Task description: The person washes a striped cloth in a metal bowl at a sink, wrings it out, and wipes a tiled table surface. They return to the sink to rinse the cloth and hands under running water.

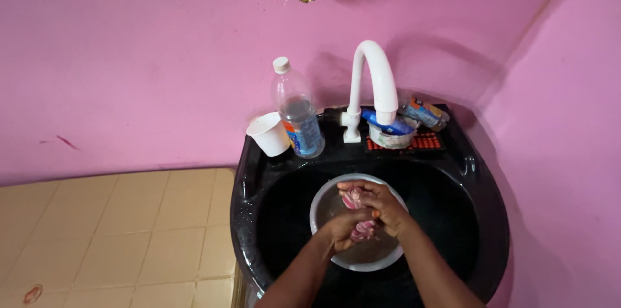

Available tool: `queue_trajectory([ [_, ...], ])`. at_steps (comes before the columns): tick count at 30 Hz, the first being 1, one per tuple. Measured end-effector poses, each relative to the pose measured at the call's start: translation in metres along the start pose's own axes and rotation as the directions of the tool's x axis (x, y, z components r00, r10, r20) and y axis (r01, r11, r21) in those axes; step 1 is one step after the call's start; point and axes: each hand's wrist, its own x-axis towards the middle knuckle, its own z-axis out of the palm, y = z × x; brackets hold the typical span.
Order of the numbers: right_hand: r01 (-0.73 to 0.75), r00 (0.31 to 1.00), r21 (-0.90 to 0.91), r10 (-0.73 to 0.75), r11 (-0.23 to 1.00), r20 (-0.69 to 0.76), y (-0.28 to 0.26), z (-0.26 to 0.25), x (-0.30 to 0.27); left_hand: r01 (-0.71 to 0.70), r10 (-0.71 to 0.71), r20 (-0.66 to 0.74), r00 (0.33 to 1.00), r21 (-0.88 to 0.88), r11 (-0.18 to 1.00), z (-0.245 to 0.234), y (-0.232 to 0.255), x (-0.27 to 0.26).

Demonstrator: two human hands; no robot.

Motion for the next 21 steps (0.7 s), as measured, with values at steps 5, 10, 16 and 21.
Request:
queue_trajectory([
  [5, -0.045, 0.999, -0.156, 0.043, 0.987, -0.02, 0.008, -0.015, 0.009, 0.092, -0.097, 0.034, 0.995, 0.136, 0.986, 0.002, 0.011, -0.001],
  [10, -0.083, 0.995, -0.242, 0.065, 0.967, -0.082, 0.007, -0.013, 0.014, 0.093, -0.128, 0.193, 0.973, 0.184, 0.979, -0.026, -0.004, 0.019],
  [16, -0.052, 0.976, -0.148, 0.018, 0.988, -0.219, 0.033, -0.022, 0.03, 0.113, 0.054, -0.25, 0.967, 0.606, 0.787, -0.012, -0.015, 0.041],
  [21, -0.166, 0.897, -0.191, 0.068, 0.967, -0.437, 0.065, -0.035, 0.046, 0.061, 0.491, -0.207, 0.846, 0.953, 0.297, 0.026, -0.007, 0.029],
])
